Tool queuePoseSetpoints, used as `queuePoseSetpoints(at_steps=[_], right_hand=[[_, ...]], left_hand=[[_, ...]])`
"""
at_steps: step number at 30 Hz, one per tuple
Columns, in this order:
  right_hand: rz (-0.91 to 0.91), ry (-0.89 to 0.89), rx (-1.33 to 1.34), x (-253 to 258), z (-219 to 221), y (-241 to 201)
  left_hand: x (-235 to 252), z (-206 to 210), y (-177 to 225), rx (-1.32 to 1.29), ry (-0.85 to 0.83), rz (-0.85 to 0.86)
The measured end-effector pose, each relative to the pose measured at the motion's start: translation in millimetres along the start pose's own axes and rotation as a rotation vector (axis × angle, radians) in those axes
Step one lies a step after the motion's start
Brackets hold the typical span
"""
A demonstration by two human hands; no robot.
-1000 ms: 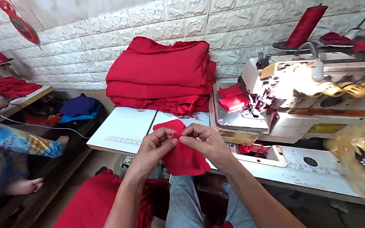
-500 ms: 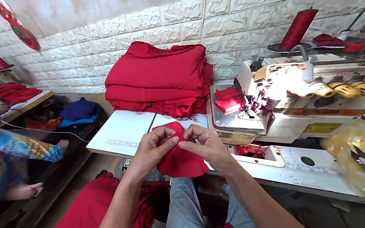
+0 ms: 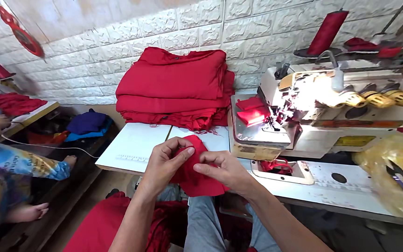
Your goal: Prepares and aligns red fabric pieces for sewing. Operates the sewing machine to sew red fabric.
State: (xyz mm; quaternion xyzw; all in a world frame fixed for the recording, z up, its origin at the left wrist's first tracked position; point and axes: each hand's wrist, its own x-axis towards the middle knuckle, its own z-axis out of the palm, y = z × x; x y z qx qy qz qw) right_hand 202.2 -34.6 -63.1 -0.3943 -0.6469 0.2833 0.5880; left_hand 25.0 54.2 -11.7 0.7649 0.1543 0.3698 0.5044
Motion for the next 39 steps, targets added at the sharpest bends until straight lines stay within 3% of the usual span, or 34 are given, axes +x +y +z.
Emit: queuePoseSetpoints(at_steps=[4, 11, 15, 21, 29, 32, 39], right_hand=[[0.053, 0.013, -0.028, -6, 7, 5], [0.125, 0.079, -0.02, -7, 6, 0], [0.124, 0.117, -0.12, -8, 6, -1], [0.1, 0.147, -0.09, -5, 7, -3], [-0.004, 0.105, -0.105, -1, 12, 1], [-0.061, 0.14, -0.059, -1, 14, 2], [0.093, 0.106, -0.072, -5, 8, -3]], left_hand=[[2, -2, 0, 0.041, 0.07, 0.059], [2, -8, -8, 0.335, 0.193, 0.231], [0, -8, -10, 0.493, 0.255, 0.224], [1, -8, -14, 0.266, 0.287, 0.245], [-4, -6, 2, 0.156, 0.064, 0.268], [-5, -6, 5, 0.202, 0.105, 0.262], [1, -14, -5, 0.163, 0.186, 0.167]])
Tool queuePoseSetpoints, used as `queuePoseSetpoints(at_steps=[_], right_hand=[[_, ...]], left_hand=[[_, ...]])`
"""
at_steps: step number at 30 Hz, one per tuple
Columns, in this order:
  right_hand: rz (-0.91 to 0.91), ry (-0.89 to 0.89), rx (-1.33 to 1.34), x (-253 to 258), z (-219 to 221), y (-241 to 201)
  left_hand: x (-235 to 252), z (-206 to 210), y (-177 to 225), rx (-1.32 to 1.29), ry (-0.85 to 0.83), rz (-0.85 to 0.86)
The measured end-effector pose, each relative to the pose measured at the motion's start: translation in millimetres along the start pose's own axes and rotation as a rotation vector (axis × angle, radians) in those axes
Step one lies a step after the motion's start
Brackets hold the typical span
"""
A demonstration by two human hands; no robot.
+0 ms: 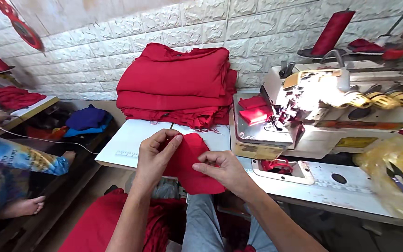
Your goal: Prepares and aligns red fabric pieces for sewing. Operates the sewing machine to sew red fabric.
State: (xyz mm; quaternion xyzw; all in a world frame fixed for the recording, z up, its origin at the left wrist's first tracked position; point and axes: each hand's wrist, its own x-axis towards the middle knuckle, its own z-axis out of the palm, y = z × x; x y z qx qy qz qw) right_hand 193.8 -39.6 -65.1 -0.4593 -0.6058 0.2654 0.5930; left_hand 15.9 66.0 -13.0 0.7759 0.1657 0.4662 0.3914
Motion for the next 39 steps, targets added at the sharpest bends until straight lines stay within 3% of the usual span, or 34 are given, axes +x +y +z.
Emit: queuePoseSetpoints(at_steps=[13, 18, 23, 26, 31, 36, 39], right_hand=[[-0.079, 0.07, -0.113, -3, 3, 2], [-0.358, 0.052, -0.144, -4, 4, -5], [-0.619, -0.172, -0.377, -5, -6, -28], [-0.726, -0.207, -0.536, -1, -7, -41], [-0.668, -0.287, -0.464, 7, -6, -55], [-0.397, 0.028, -0.327, 11, -2, -41], [-0.291, 0.125, -0.291, 12, -3, -36]], left_hand=[[-3, 1, -7, -0.112, 0.091, -0.055], [-3, 1, -11, -0.222, 0.16, -0.171], [-8, 8, -17, -0.382, 0.104, -0.241], [-11, 14, -17, -0.499, 0.073, -0.253], [-17, 33, -9, -0.652, 0.078, -0.266], [-22, 44, 0, -0.669, 0.078, -0.26], [-24, 43, 1, -0.641, 0.05, -0.238]])
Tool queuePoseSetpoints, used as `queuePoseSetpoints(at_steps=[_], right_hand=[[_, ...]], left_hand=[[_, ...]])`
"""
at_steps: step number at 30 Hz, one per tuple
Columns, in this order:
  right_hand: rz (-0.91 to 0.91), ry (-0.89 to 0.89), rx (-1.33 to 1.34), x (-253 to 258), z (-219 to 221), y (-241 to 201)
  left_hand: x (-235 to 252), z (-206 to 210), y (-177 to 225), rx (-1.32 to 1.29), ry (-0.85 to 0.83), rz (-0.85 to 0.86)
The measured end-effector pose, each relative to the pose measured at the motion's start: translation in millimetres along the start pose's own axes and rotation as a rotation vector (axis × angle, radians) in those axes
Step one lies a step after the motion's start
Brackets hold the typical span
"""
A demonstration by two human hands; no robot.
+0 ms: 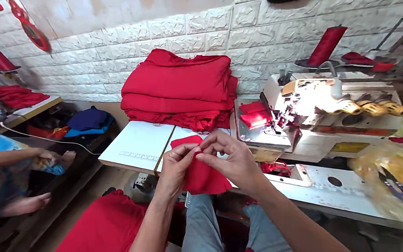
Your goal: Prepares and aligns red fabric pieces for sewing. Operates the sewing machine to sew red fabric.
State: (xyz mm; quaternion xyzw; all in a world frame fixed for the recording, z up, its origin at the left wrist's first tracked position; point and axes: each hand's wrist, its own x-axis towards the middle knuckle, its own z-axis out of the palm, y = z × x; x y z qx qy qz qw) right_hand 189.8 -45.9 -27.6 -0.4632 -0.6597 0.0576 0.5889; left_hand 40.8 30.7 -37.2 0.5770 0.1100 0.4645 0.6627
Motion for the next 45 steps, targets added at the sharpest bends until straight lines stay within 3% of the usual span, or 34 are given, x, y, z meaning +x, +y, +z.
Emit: queuePoseSetpoints(at_steps=[6, 13, 18, 23, 25, 32, 39, 45], right_hand=[[0.08, 0.049, -0.008, -2, 0, 2], [0.118, 0.12, 0.051, -5, 7, 8], [0.1, 0.253, -0.138, -8, 13, 16], [0.209, 0.008, -0.133, -7, -5, 20], [0.19, 0.002, -0.127, -8, -6, 21], [0.048, 0.255, -0.184, -16, -19, 26], [0.076, 0.488, -0.079, -41, -41, 37], [0.179, 0.736, -0.035, -62, -63, 46]], left_hand=[[1, -4, -7, 0.026, -0.036, 0.078], [-1, -2, -15, 0.09, 0.034, 0.12], [0, -6, -23, 0.164, -0.022, 0.197], [0, -11, -21, 0.181, -0.052, 0.199], [0, -9, -22, 0.175, -0.061, 0.188], [1, 1, -20, 0.221, -0.197, -0.125], [15, 13, -29, 0.269, -0.076, -0.063], [46, 41, -45, 0.464, -0.178, 0.095]])
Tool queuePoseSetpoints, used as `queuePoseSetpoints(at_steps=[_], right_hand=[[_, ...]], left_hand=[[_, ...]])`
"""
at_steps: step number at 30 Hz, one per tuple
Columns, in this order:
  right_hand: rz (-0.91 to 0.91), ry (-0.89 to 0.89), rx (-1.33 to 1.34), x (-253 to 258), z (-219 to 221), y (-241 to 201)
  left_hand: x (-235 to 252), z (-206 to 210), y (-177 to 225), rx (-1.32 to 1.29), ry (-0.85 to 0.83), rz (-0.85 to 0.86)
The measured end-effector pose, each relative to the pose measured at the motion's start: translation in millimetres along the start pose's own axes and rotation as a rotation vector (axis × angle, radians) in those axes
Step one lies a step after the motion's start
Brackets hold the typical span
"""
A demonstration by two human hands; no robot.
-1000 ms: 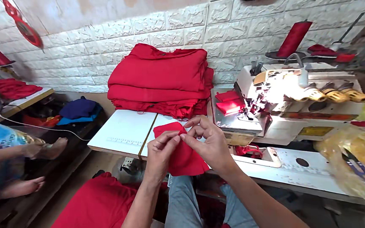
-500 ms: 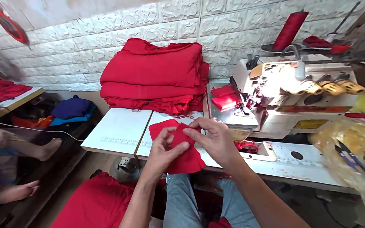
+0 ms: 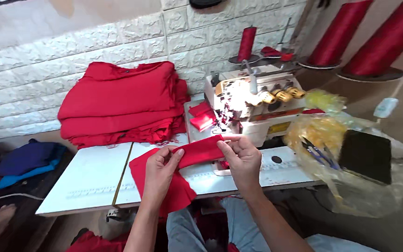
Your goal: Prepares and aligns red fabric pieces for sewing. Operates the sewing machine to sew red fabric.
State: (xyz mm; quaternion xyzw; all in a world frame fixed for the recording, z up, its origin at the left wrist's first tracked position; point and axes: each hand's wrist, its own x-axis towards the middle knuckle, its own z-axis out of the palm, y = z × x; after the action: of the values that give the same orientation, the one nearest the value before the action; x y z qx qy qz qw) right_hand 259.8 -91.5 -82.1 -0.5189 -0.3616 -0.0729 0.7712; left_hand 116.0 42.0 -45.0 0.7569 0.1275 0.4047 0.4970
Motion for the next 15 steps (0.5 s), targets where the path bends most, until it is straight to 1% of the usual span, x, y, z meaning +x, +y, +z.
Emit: queuePoseSetpoints(at_steps=[3, 6, 9, 13, 15], right_hand=[[0.06, 0.082, -0.032, 7, -11, 4], [0.147, 0.108, -0.024, 14, -18, 6], [0.21, 0.126, 0.018, 20, -20, 8], [0.225, 0.117, 0.012, 32, -22, 14], [0.194, 0.11, -0.012, 37, -22, 20]], left_hand=[[22, 14, 0, 0.17, -0.055, 0.016], [40, 24, 9, 0.313, -0.111, -0.077], [51, 27, 17, 0.409, -0.162, -0.13], [62, 31, 17, 0.466, -0.163, -0.139], [67, 34, 11, 0.481, -0.14, -0.116]])
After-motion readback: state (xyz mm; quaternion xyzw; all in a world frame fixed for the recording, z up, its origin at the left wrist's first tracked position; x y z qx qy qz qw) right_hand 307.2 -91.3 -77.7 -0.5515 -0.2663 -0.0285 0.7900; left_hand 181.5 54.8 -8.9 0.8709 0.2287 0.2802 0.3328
